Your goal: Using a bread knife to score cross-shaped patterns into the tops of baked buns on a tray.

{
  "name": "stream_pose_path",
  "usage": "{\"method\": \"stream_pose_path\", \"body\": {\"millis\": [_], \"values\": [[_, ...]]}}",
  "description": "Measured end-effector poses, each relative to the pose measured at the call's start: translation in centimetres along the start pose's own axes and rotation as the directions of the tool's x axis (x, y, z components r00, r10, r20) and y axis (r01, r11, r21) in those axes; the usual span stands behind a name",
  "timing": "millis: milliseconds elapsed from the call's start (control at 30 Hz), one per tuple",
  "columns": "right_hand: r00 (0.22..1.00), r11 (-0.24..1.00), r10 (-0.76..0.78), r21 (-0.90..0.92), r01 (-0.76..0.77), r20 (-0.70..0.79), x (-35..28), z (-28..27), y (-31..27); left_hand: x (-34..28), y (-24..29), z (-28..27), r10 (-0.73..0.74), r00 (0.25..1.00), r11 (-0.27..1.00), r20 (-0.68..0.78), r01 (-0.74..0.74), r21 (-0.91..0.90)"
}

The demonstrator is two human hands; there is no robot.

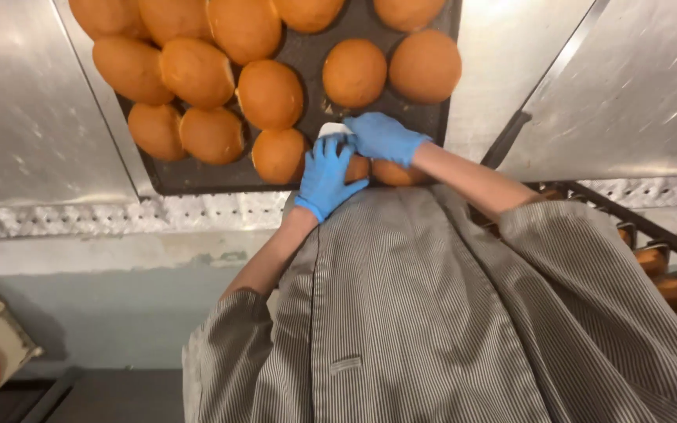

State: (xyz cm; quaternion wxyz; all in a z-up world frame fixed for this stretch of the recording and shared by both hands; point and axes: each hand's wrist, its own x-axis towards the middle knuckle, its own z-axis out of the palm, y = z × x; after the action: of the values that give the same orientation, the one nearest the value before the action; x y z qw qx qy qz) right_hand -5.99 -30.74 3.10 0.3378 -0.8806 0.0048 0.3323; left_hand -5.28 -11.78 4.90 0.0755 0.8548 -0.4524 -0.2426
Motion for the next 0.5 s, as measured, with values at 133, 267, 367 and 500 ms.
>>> {"method": "stream_pose_path", "body": {"millis": [133, 267, 367, 500], "values": [[0.994, 0.996, -0.084, 0.034, 0.082, 0.068, 0.6, -1.6, 0.0, -0.3, -1.7, 0.0, -0.055, 0.998, 0.992, 0.017, 0.057, -0.116], [0.991, 0.978, -0.010, -0.210, -0.019, -0.135, -4.9, -8.5, 0.7, -0.4, -3.0, -0.9, -0.144, 0.984, 0.950, 0.104, 0.167, -0.262], [0.745, 0.995, 0.015, 0.087, 0.057, -0.667, -8.3, -9.6, 10.9, 0.2, -5.0, 0.2, -0.067, 0.973, 0.822, 0.219, 0.178, -0.541], [0.459, 0.857, 0.515, 0.419, -0.300, -0.724, -10.8, -10.4, 25.2, 0.4, -6.1, 0.2, 0.071, 0.922, 0.545, 0.380, 0.283, -0.789]]}}
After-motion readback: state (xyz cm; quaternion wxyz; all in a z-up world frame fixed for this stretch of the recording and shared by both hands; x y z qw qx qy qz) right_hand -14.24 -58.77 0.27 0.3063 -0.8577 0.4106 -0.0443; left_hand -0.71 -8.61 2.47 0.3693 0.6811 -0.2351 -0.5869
